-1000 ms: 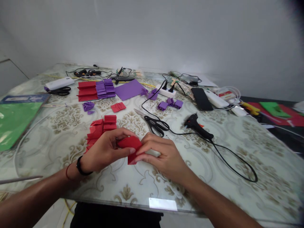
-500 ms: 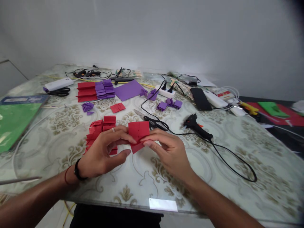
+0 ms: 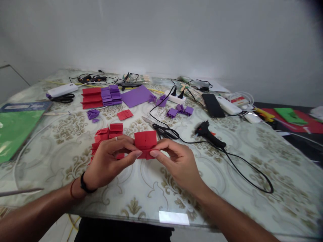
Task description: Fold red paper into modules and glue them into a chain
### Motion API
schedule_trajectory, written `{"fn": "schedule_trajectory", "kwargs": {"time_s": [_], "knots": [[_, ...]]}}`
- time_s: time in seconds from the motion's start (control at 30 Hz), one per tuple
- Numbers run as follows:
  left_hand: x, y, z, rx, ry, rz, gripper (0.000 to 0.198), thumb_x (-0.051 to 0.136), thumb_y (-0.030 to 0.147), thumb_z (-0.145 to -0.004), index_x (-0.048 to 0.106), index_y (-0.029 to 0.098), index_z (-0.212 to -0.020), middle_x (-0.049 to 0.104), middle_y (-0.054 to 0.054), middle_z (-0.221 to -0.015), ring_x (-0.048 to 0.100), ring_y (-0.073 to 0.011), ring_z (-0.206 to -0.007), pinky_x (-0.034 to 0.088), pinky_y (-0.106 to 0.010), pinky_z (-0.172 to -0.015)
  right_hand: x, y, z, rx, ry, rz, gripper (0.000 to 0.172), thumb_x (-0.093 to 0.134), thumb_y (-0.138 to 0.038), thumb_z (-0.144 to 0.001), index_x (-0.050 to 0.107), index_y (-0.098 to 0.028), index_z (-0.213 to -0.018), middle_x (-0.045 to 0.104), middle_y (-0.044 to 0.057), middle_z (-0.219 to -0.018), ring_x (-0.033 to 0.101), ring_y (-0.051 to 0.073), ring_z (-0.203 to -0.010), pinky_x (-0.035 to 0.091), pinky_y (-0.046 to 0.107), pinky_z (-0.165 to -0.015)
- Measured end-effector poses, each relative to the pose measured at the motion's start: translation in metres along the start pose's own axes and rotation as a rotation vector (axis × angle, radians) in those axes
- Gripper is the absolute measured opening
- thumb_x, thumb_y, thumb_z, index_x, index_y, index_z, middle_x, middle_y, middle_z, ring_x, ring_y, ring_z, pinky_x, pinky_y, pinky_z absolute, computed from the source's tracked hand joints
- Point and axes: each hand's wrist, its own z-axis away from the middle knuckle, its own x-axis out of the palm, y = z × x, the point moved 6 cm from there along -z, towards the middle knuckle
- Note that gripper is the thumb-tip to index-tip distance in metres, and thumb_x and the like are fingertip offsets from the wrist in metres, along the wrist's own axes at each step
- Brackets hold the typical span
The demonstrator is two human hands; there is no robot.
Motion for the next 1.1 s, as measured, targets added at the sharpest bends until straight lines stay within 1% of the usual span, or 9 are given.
{"fn": "schedule_trajectory", "kwargs": {"time_s": [0.13, 0.23, 0.3, 0.37, 0.47, 0.53, 0.73, 0.97, 1.1], "knots": [[0.003, -0.010, 0.002, -0.116, -0.001, 0.132, 0.015, 0.080, 0.021, -0.089, 0.066, 0.019, -0.083, 0.066, 0.002, -0.079, 0.063, -0.0109, -0.072, 0.052, -0.021, -0.067, 0.001, 0.003, 0.002, 0.021, 0.006, 0.002, 0.015, 0.079, -0.031, -0.091, 0.071, -0.022, -0.082, 0.074, 0.000, -0.081, 0.068, 0.016, -0.077, 0.052, 0.028, -0.073], [0.007, -0.019, 0.002, -0.226, -0.011, 0.329, 0.031, 0.083, 0.022, -0.085, 0.053, 0.023, -0.096, 0.065, 0.004, -0.083, 0.066, -0.0120, -0.072, 0.054, -0.021, -0.066, 0.003, 0.004, 0.001, 0.021, -0.016, 0.043, 0.014, 0.078, -0.030, -0.091, 0.070, -0.021, -0.083, 0.073, 0.001, -0.083, 0.067, 0.017, -0.078, 0.053, 0.030, -0.074], [0.011, -0.024, 0.002, -0.292, -0.076, 0.390, 0.041, 0.084, 0.023, -0.085, 0.051, 0.025, -0.110, 0.069, 0.002, -0.089, 0.070, -0.0149, -0.076, 0.055, -0.023, -0.067, 0.005, 0.005, 0.001, 0.030, -0.024, 0.055, 0.012, 0.078, -0.029, -0.090, 0.070, -0.021, -0.086, 0.072, 0.002, -0.084, 0.067, 0.018, -0.079, 0.054, 0.031, -0.075], [0.015, -0.028, 0.003, -0.337, -0.159, 0.337, 0.047, 0.084, 0.024, -0.084, 0.055, 0.025, -0.121, 0.073, 0.000, -0.093, 0.071, -0.0168, -0.079, 0.055, -0.025, -0.067, 0.006, 0.006, 0.002, 0.047, -0.026, 0.037, 0.011, 0.079, -0.028, -0.089, 0.070, -0.022, -0.091, 0.073, 0.002, -0.087, 0.068, 0.018, -0.081, 0.056, 0.032, -0.077], [0.020, -0.032, 0.005, -0.354, -0.270, 0.219, 0.027, 0.081, 0.030, -0.087, 0.071, 0.020, -0.110, 0.075, -0.003, -0.093, 0.070, -0.0176, -0.082, 0.053, -0.026, -0.070, 0.007, 0.007, 0.002, 0.091, -0.026, -0.022, 0.019, 0.080, -0.029, -0.087, 0.067, -0.024, -0.101, 0.073, 0.001, -0.092, 0.071, 0.017, -0.084, 0.057, 0.030, -0.078], [0.020, -0.034, 0.006, -0.350, -0.286, 0.174, 0.021, 0.079, 0.036, -0.089, 0.076, 0.018, -0.099, 0.076, -0.005, -0.093, 0.068, -0.0183, -0.082, 0.052, -0.027, -0.071, 0.008, 0.009, 0.002, 0.137, -0.043, -0.050, 0.023, 0.081, -0.031, -0.087, 0.067, -0.024, -0.105, 0.074, 0.001, -0.093, 0.072, 0.017, -0.085, 0.057, 0.030, -0.078], [0.016, -0.029, 0.002, -0.330, -0.233, 0.060, 0.025, 0.077, 0.041, -0.090, 0.080, 0.017, -0.092, 0.074, -0.003, -0.083, 0.062, -0.0163, -0.075, 0.046, -0.025, -0.064, 0.008, 0.014, 0.001, 0.217, -0.119, 0.022, 0.016, 0.078, -0.037, -0.088, 0.073, -0.021, -0.090, 0.073, 0.001, -0.085, 0.066, 0.018, -0.079, 0.052, 0.030, -0.073], [0.016, -0.028, 0.004, -0.352, -0.238, 0.055, 0.024, 0.075, 0.040, -0.090, 0.082, 0.017, -0.090, 0.073, -0.002, -0.078, 0.060, -0.0150, -0.070, 0.043, -0.023, -0.057, 0.009, 0.013, 0.001, 0.249, -0.140, 0.078, 0.019, 0.077, -0.039, -0.088, 0.075, -0.021, -0.088, 0.069, 0.000, -0.077, 0.060, 0.016, -0.070, 0.045, 0.028, -0.063], [0.018, -0.031, 0.005, -0.379, -0.257, 0.052, 0.026, 0.076, 0.042, -0.090, 0.081, 0.016, -0.088, 0.071, -0.002, -0.076, 0.059, -0.0147, -0.068, 0.041, -0.023, -0.056, 0.009, 0.012, 0.001, 0.240, -0.141, 0.097, 0.019, 0.077, -0.039, -0.088, 0.075, -0.020, -0.086, 0.067, -0.001, -0.075, 0.059, 0.016, -0.069, 0.044, 0.028, -0.062]]}}
